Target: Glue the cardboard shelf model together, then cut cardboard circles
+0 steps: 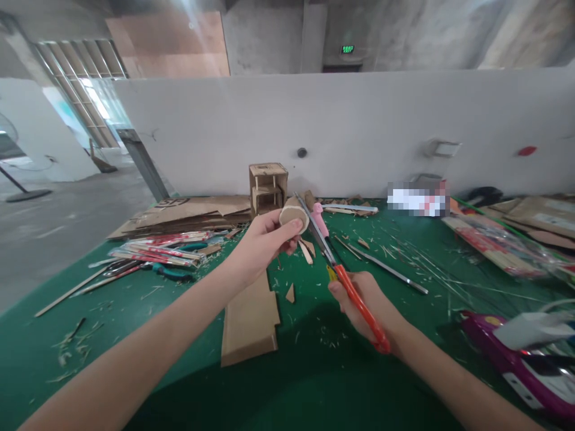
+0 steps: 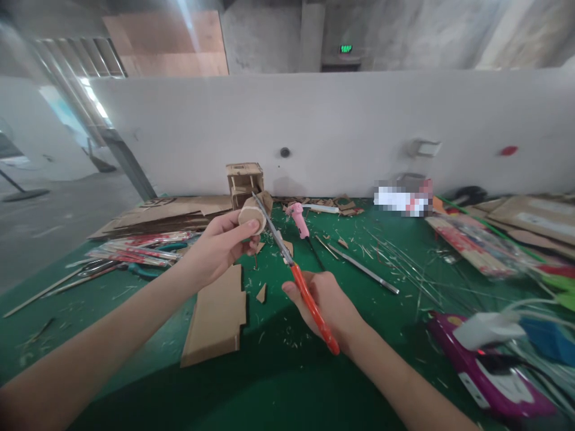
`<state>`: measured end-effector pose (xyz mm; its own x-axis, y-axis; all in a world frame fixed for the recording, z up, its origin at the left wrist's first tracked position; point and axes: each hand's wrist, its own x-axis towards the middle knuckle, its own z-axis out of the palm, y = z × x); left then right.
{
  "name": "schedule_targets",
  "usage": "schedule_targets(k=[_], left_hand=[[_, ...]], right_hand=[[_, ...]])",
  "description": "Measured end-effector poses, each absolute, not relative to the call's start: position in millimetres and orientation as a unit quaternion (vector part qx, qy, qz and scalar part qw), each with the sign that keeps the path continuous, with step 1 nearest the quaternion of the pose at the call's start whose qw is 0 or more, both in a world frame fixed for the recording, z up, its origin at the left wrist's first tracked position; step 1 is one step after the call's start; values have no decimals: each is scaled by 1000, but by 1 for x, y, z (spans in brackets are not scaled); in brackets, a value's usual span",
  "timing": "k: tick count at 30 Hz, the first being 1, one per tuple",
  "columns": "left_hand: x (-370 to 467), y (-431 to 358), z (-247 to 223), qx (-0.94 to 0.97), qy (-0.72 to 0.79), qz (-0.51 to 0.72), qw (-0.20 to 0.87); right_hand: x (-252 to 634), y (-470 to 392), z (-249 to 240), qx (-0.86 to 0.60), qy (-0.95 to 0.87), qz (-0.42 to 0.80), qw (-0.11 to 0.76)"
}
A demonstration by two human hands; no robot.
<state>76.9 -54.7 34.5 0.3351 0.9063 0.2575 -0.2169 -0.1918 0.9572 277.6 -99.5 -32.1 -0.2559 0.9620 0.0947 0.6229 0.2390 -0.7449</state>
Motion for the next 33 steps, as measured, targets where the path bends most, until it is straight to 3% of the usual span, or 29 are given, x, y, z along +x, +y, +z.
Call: schedule_targets(k=[9, 20, 33], left_hand=[[84, -55, 25, 520, 285, 543, 594], [70, -52, 39, 694, 392, 423, 430], [66, -54, 38, 731, 419, 382, 380]], right_hand=[[279, -95, -34, -490, -768, 264, 316], [289, -92, -36, -405, -809, 305, 298], [291, -95, -32, -434, -810, 274, 283]])
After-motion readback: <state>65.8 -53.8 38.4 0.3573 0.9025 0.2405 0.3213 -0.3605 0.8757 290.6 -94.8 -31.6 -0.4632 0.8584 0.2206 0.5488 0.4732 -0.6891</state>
